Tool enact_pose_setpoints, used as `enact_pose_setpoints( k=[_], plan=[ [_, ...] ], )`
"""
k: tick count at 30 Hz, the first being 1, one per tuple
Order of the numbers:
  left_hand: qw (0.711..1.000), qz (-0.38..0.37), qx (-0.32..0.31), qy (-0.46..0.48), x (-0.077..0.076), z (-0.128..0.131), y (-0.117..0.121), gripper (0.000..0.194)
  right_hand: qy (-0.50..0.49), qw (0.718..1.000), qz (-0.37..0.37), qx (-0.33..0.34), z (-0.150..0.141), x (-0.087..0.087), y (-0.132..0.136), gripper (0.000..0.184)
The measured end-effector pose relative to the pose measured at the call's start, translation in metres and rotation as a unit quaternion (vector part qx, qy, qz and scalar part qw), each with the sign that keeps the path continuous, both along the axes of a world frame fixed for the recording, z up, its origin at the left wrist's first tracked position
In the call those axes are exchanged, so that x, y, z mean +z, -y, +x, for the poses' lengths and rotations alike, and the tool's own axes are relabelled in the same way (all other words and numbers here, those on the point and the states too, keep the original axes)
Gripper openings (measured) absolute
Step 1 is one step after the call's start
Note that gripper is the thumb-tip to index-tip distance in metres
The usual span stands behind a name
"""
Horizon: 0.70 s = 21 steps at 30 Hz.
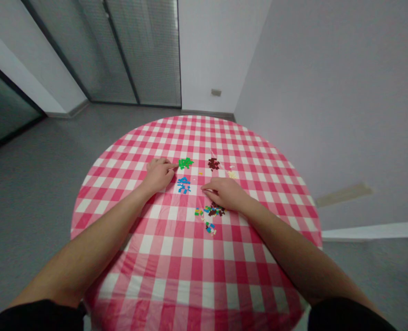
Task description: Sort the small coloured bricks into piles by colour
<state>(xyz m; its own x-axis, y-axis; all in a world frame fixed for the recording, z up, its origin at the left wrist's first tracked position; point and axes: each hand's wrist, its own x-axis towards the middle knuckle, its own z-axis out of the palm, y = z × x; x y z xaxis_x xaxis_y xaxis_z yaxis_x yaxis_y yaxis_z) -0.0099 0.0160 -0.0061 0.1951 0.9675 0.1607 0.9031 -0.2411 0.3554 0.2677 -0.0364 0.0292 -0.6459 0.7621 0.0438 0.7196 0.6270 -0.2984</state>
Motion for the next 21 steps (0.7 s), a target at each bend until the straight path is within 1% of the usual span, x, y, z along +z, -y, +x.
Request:
enact_pose_setpoints(
  k=[2, 7, 14, 21],
  plan=[
    [1.0, 0.008, 0.006, 0.007, 0.0004, 0.0013, 0.0016, 0.042, -0.011, 1.0, 0.004, 0.003, -0.0009, -0.0022, 0.0004, 0.027],
    [0.999, 0.021, 0.007, 0.026, 0.001, 0.0037, 0.0041, 0.04, -0.023, 1.0, 0.005, -0.014, 0.0026, -0.0039, -0.0035, 0.027],
    [0.999, 0.03, -0.011, 0.004, 0.0009, 0.0046, 0.0052, 0.043, -0.012, 1.0, 0.008, -0.02, 0.0038, -0.0043, -0.0047, 0.026],
    [0.999, 0.016, -0.021, -0.028, 0.0046, 0.0061, 0.0063, 0.042, 0.0, 1.0, 0.013, -0.022, 0.0039, -0.0032, -0.005, 0.025]
  ],
)
